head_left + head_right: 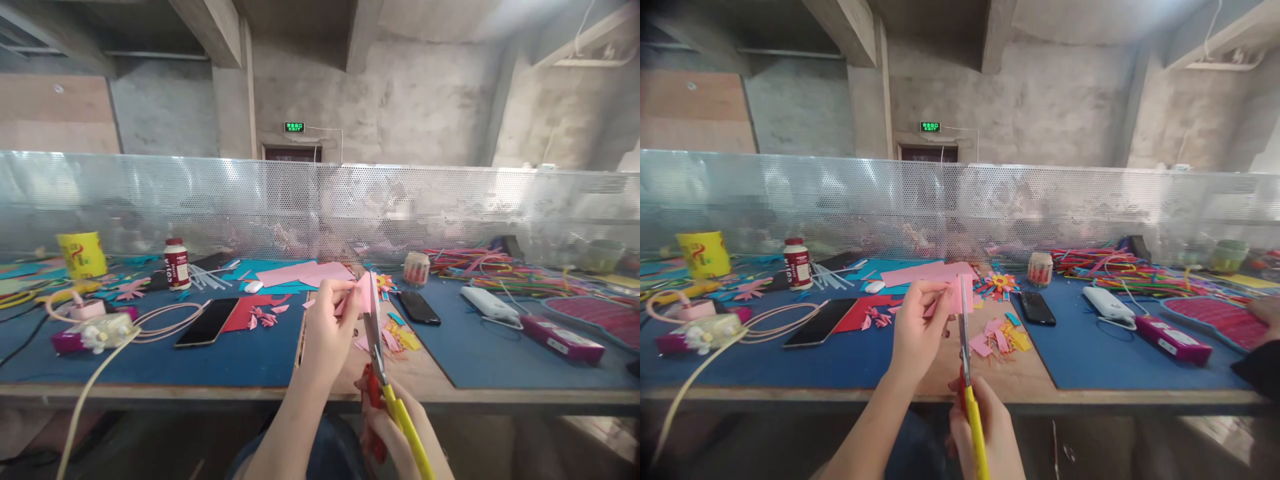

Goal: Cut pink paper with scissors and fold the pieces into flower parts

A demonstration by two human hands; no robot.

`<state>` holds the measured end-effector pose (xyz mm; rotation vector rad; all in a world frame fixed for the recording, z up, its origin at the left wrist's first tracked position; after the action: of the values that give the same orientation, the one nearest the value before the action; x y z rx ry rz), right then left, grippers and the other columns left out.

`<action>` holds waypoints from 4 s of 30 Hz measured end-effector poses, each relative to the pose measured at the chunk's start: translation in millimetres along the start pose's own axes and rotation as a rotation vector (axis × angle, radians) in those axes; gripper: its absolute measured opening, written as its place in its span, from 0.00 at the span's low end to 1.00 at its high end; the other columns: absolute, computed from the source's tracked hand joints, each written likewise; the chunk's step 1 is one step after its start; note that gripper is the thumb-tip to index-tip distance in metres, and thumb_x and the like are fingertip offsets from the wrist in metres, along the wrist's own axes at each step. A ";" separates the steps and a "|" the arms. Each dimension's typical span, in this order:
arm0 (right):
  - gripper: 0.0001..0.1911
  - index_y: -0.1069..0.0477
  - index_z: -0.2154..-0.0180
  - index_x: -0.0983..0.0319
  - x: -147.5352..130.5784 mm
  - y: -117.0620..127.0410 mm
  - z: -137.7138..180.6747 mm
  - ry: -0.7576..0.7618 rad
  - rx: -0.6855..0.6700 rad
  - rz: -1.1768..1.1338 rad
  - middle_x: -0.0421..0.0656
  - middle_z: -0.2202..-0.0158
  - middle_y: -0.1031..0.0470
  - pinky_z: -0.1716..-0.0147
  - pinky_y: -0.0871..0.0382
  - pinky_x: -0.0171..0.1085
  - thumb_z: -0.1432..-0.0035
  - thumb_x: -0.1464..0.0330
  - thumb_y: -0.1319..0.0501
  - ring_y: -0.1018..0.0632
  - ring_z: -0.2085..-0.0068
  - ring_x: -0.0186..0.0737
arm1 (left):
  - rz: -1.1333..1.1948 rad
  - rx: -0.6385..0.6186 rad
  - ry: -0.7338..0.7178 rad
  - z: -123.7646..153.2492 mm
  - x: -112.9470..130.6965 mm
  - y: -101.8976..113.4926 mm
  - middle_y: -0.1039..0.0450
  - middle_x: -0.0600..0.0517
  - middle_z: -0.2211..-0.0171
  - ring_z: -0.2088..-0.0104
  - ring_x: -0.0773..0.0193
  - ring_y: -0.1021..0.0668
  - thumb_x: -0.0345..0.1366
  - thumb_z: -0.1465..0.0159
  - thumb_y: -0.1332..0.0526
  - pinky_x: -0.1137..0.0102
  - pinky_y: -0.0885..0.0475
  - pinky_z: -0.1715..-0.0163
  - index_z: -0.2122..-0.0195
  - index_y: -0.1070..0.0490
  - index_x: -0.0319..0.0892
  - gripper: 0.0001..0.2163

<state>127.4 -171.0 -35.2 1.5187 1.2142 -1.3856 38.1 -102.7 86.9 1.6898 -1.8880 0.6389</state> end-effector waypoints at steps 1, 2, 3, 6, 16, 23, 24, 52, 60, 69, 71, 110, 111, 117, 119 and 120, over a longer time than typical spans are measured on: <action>0.15 0.36 0.66 0.63 -0.6 -0.5 0.3 0.002 -0.002 0.004 0.33 0.85 0.40 0.84 0.43 0.30 0.56 0.61 0.44 0.38 0.86 0.28 | -0.001 0.004 -0.002 0.0 0.2 0.3 0.26 0.49 0.67 0.69 0.66 0.23 0.37 0.40 0.43 0.72 0.28 0.70 0.64 0.35 0.42 0.05; 0.16 0.36 0.66 0.63 -0.8 -0.9 0.4 0.001 -0.004 0.006 0.33 0.85 0.40 0.84 0.43 0.30 0.56 0.61 0.44 0.38 0.86 0.29 | 0.001 0.008 -0.002 0.1 0.3 0.7 0.26 0.49 0.67 0.69 0.66 0.23 0.37 0.40 0.43 0.71 0.28 0.70 0.65 0.35 0.42 0.05; 0.16 0.36 0.65 0.63 -1.0 -1.3 0.5 0.002 -0.006 0.003 0.33 0.85 0.39 0.84 0.43 0.30 0.56 0.60 0.44 0.37 0.85 0.29 | 0.006 0.012 0.000 0.2 0.2 1.2 0.26 0.49 0.68 0.69 0.65 0.24 0.37 0.40 0.43 0.71 0.28 0.70 0.65 0.35 0.42 0.05; 0.16 0.35 0.64 0.63 -0.5 -1.1 -0.4 0.005 -0.009 -0.016 0.34 0.83 0.38 0.84 0.41 0.30 0.55 0.60 0.44 0.36 0.84 0.29 | 0.033 0.004 0.020 0.7 -0.6 0.9 0.26 0.49 0.68 0.70 0.66 0.24 0.37 0.41 0.43 0.72 0.28 0.72 0.65 0.35 0.42 0.06; 0.16 0.36 0.63 0.64 11.8 -3.0 -7.5 -0.036 -0.067 -0.025 0.34 0.83 0.39 0.85 0.42 0.29 0.55 0.62 0.44 0.34 0.84 0.30 | 0.030 -0.030 0.047 0.6 -2.3 -1.4 0.26 0.49 0.68 0.73 0.67 0.24 0.37 0.40 0.44 0.75 0.30 0.77 0.65 0.36 0.42 0.05; 0.16 0.36 0.62 0.64 11.2 -2.6 -5.8 -0.018 -0.059 -0.035 0.35 0.83 0.36 0.83 0.42 0.29 0.52 0.62 0.46 0.33 0.83 0.31 | 0.066 -0.025 0.087 1.2 -7.9 -1.9 0.28 0.53 0.74 0.78 0.69 0.25 0.37 0.40 0.44 0.76 0.32 0.80 0.65 0.37 0.43 0.05; 0.16 0.36 0.62 0.64 12.2 -1.9 -6.1 -0.022 -0.054 -0.034 0.35 0.83 0.36 0.84 0.42 0.30 0.52 0.62 0.46 0.32 0.83 0.31 | 0.064 -0.028 0.087 1.3 -7.3 -2.1 0.28 0.53 0.74 0.78 0.70 0.25 0.37 0.40 0.44 0.76 0.32 0.81 0.65 0.37 0.43 0.05; 0.11 0.38 0.68 0.63 -10.8 -3.3 2.1 0.046 -0.081 0.121 0.35 0.84 0.37 0.84 0.43 0.29 0.51 0.62 0.49 0.34 0.83 0.31 | 0.059 -0.051 0.064 2.1 -7.6 -4.0 0.26 0.49 0.68 0.72 0.67 0.23 0.37 0.39 0.44 0.75 0.30 0.76 0.64 0.37 0.42 0.05; 0.10 0.41 0.76 0.61 -16.2 -3.6 5.7 0.044 -0.004 0.195 0.35 0.86 0.38 0.86 0.44 0.28 0.50 0.62 0.49 0.36 0.85 0.30 | 0.094 -0.063 0.072 1.3 -5.4 -4.7 0.26 0.50 0.68 0.70 0.67 0.23 0.37 0.40 0.44 0.75 0.29 0.74 0.64 0.37 0.42 0.05; 0.10 0.41 0.77 0.61 -20.8 -3.1 8.7 0.028 0.061 0.243 0.35 0.88 0.40 0.87 0.44 0.28 0.51 0.61 0.50 0.36 0.86 0.30 | 0.118 -0.073 0.079 1.3 -7.5 -6.2 0.27 0.50 0.69 0.74 0.69 0.25 0.37 0.39 0.44 0.74 0.30 0.76 0.65 0.37 0.42 0.05; 0.11 0.40 0.77 0.61 -21.2 -3.0 9.4 0.016 0.075 0.261 0.34 0.89 0.40 0.87 0.45 0.28 0.50 0.61 0.50 0.37 0.87 0.30 | 0.112 -0.074 0.082 1.2 -7.6 -6.1 0.27 0.50 0.70 0.75 0.70 0.25 0.37 0.39 0.44 0.74 0.30 0.76 0.64 0.37 0.42 0.05; 0.20 0.48 0.82 0.60 0.2 -4.4 -4.2 -0.118 0.192 0.166 0.31 0.92 0.48 0.93 0.51 0.27 0.46 0.54 0.50 0.42 0.92 0.27 | 0.180 -0.095 0.263 -6.8 -33.6 -12.3 0.34 0.56 0.81 0.87 0.75 0.35 0.42 0.41 0.43 0.78 0.40 0.88 0.68 0.38 0.40 0.10; 0.20 0.47 0.82 0.60 1.2 -5.7 -6.1 -0.122 0.196 0.148 0.31 0.91 0.49 0.93 0.51 0.27 0.47 0.54 0.49 0.42 0.92 0.27 | 0.188 -0.086 0.268 -7.9 -36.1 -11.2 0.34 0.56 0.81 0.87 0.75 0.35 0.42 0.42 0.43 0.79 0.39 0.88 0.68 0.38 0.40 0.10; 0.21 0.41 0.79 0.61 -2.4 -8.8 -19.0 -0.136 0.142 0.129 0.30 0.92 0.49 0.93 0.51 0.28 0.48 0.52 0.48 0.43 0.92 0.28 | 0.290 0.105 0.306 -13.0 -53.7 11.3 0.40 0.60 0.84 0.88 0.76 0.38 0.43 0.43 0.42 0.81 0.43 0.89 0.67 0.38 0.40 0.12; 0.21 0.38 0.78 0.62 -10.6 -3.8 -26.5 -0.106 0.104 0.236 0.31 0.92 0.49 0.92 0.51 0.29 0.48 0.51 0.48 0.41 0.92 0.29 | 0.346 0.179 0.314 -14.4 -59.1 20.0 0.42 0.61 0.85 0.88 0.76 0.39 0.43 0.44 0.41 0.81 0.44 0.89 0.67 0.38 0.40 0.12; 0.20 0.36 0.77 0.62 -15.0 -0.8 -31.5 -0.088 0.086 0.315 0.31 0.92 0.47 0.91 0.50 0.29 0.49 0.52 0.48 0.40 0.91 0.30 | 0.373 0.227 0.318 -14.8 -61.5 24.9 0.43 0.61 0.84 0.87 0.76 0.39 0.44 0.45 0.40 0.81 0.44 0.89 0.67 0.37 0.40 0.13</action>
<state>136.2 -143.4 -15.7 1.6104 0.8285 -1.2910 19.6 -44.3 57.4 1.2683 -1.9613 1.2316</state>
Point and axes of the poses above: each hand's wrist, its own z-axis away from the middle knuckle, its own y-axis out of the back of the hand, x = y × z, the point moved 7 cm from there along -z, towards the middle knuckle
